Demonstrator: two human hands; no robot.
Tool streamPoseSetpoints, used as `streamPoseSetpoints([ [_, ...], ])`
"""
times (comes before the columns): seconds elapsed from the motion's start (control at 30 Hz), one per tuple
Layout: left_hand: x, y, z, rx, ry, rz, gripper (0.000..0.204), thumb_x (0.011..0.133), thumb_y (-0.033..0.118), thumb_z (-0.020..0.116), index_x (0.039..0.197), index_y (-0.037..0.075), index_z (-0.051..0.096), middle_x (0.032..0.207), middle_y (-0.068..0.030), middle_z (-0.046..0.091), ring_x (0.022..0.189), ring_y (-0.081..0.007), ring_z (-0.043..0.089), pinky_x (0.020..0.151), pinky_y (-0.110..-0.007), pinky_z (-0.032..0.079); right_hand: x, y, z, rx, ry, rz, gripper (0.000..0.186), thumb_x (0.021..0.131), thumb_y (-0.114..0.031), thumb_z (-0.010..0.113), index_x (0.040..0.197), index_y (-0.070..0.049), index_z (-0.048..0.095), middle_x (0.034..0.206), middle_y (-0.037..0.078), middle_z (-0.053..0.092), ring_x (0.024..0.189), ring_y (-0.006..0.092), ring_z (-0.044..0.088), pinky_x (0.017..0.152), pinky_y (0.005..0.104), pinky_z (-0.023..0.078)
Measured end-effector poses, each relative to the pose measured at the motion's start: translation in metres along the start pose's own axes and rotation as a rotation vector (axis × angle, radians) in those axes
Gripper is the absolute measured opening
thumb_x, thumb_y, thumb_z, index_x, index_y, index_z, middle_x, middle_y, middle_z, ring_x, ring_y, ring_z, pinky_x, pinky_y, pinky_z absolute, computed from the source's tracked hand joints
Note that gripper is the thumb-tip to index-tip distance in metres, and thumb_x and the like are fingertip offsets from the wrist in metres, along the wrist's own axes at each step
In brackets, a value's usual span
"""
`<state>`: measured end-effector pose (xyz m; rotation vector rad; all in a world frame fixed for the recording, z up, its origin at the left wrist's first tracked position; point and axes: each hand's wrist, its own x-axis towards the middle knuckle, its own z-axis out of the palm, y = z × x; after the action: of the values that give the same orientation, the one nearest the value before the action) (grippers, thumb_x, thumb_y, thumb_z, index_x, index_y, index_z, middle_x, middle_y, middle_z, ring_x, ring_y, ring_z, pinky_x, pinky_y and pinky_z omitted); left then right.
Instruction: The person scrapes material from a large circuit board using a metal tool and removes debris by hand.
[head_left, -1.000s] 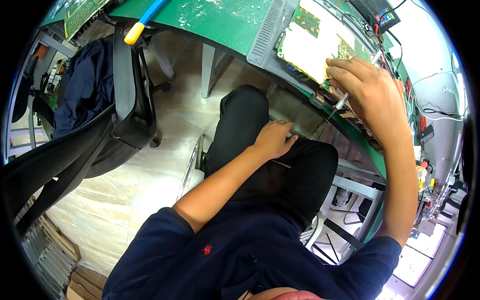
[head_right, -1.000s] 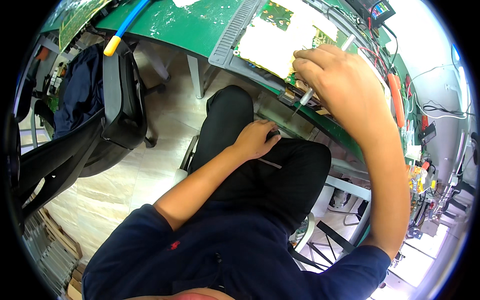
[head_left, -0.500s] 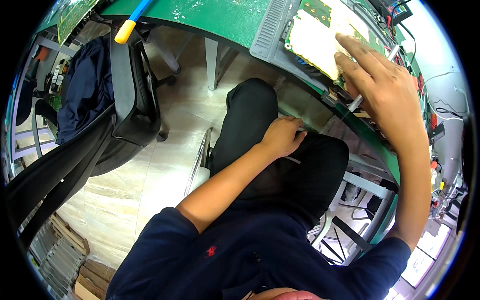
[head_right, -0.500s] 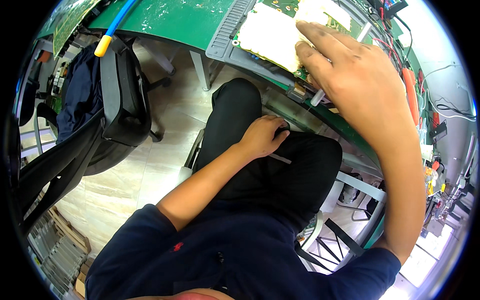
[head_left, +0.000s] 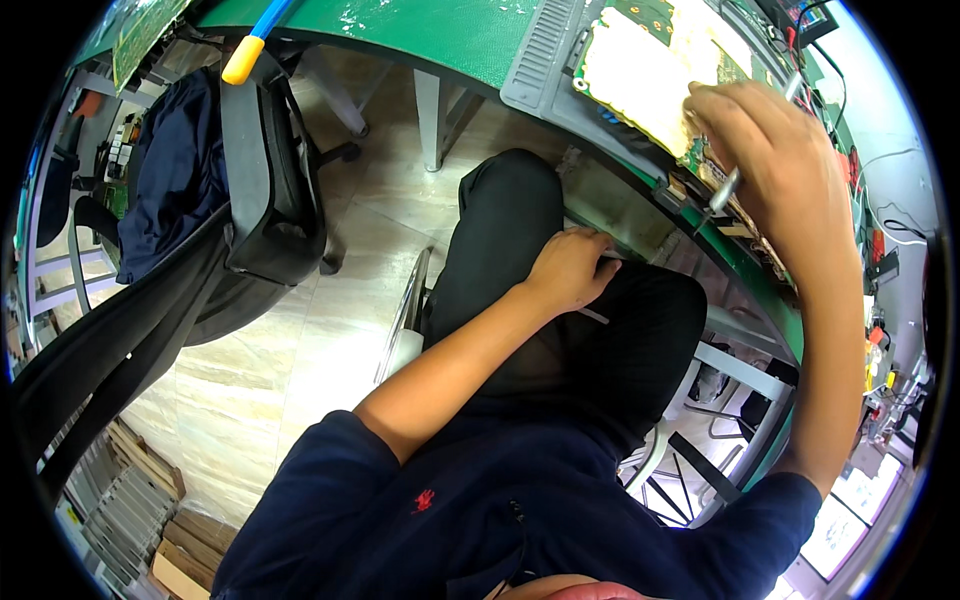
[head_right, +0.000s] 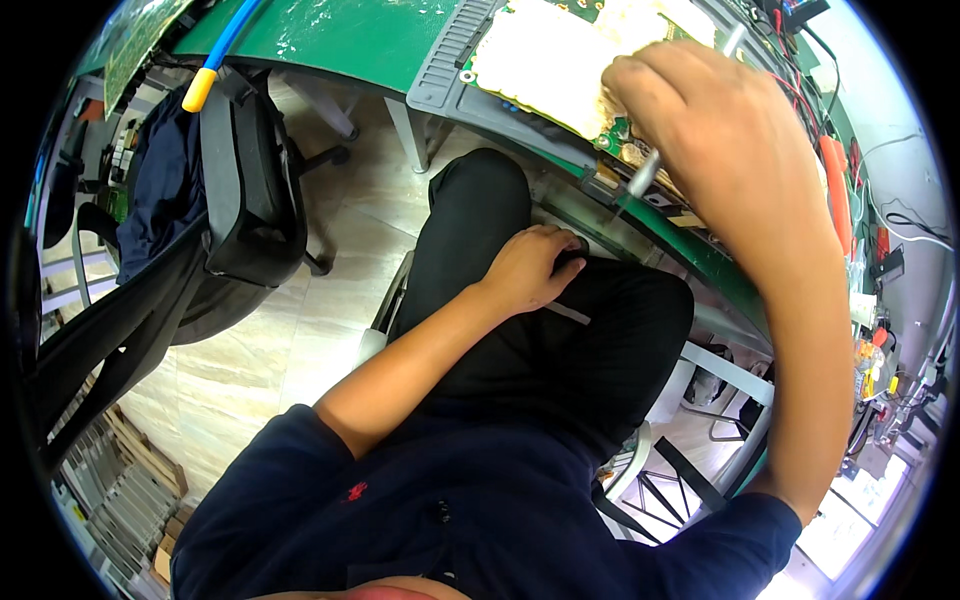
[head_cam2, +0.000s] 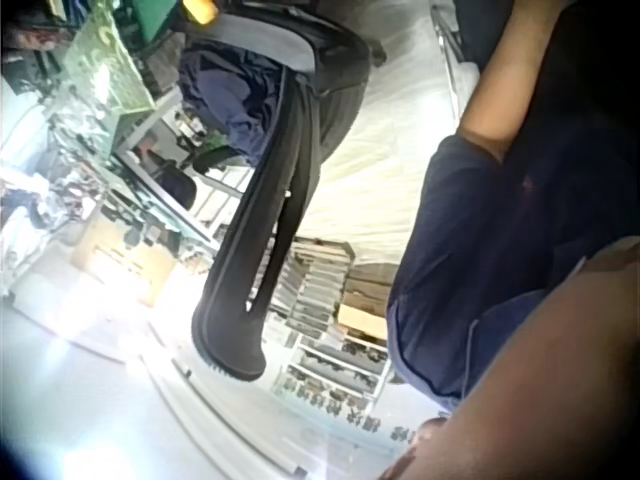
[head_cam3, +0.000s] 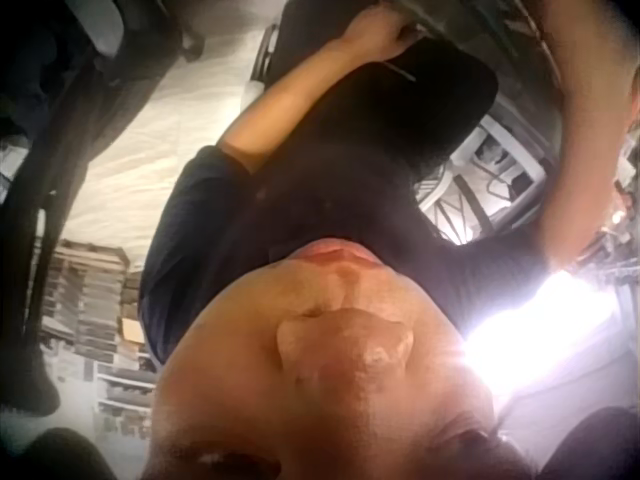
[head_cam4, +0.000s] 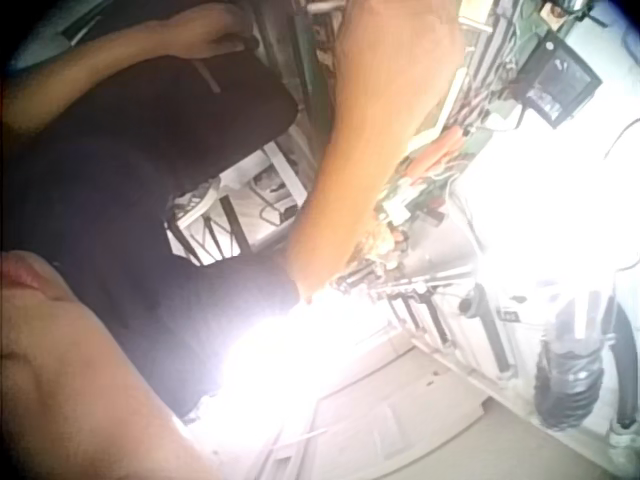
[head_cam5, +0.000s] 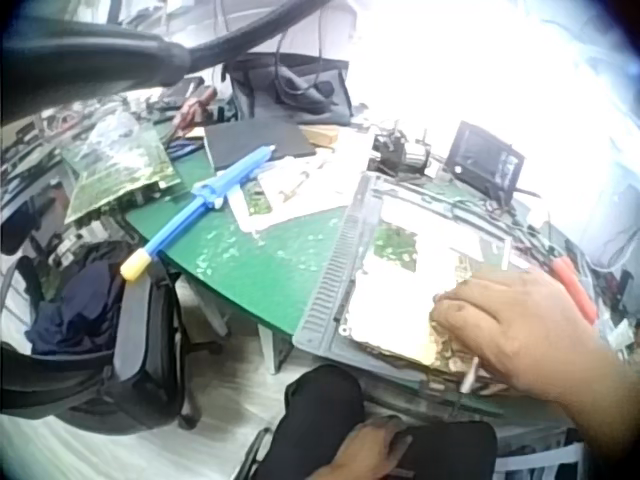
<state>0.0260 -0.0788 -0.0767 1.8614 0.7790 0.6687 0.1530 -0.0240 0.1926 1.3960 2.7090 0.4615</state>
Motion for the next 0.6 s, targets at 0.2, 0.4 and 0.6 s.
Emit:
streamPoseSetpoints([
  [0.2,0.001,0.003,-0.002,-0.006,0.006,-0.002,0.027,0.088,0.021,0.069,0.103,-0.001,0.07,0.098,-0.0182,0.069,0.095,-0.0374,0.065,0.086,-0.045,0.051,0.003,0.0,-0.005,0.186,0.068,0.053,0.015,0.087,-0.002,0.068,0.103,-0.002,0.067,0.098,0.012,0.069,0.086,0.0308,0.068,0.076,0.0375,0.054],
  [0.4,-0.001,0.005,0.0,-0.011,0.003,0.003,0.028,0.088,0.022,0.069,0.103,-0.002,0.069,0.096,-0.0183,0.069,0.095,-0.038,0.065,0.085,-0.045,0.052,-0.04,-0.003,-0.007,0.344,0.281,0.36,0.016,0.086,-0.006,0.074,0.102,-0.004,0.076,0.089,0.009,0.07,0.074,0.0209,0.064,0.069,0.0302,0.049],
  [0.6,0.001,0.003,0.0,0.01,-0.021,0.003,0.026,0.088,0.021,0.069,0.098,-0.002,0.068,0.097,-0.0191,0.07,0.095,-0.0389,0.066,0.083,-0.045,0.052,-0.121,0.028,-0.009,0.32,0.382,0.717,0.017,0.091,-0.011,0.074,0.106,-0.003,0.075,0.1,0.007,0.074,0.086,0.011,0.064,0.079,0.0263,0.049],
])
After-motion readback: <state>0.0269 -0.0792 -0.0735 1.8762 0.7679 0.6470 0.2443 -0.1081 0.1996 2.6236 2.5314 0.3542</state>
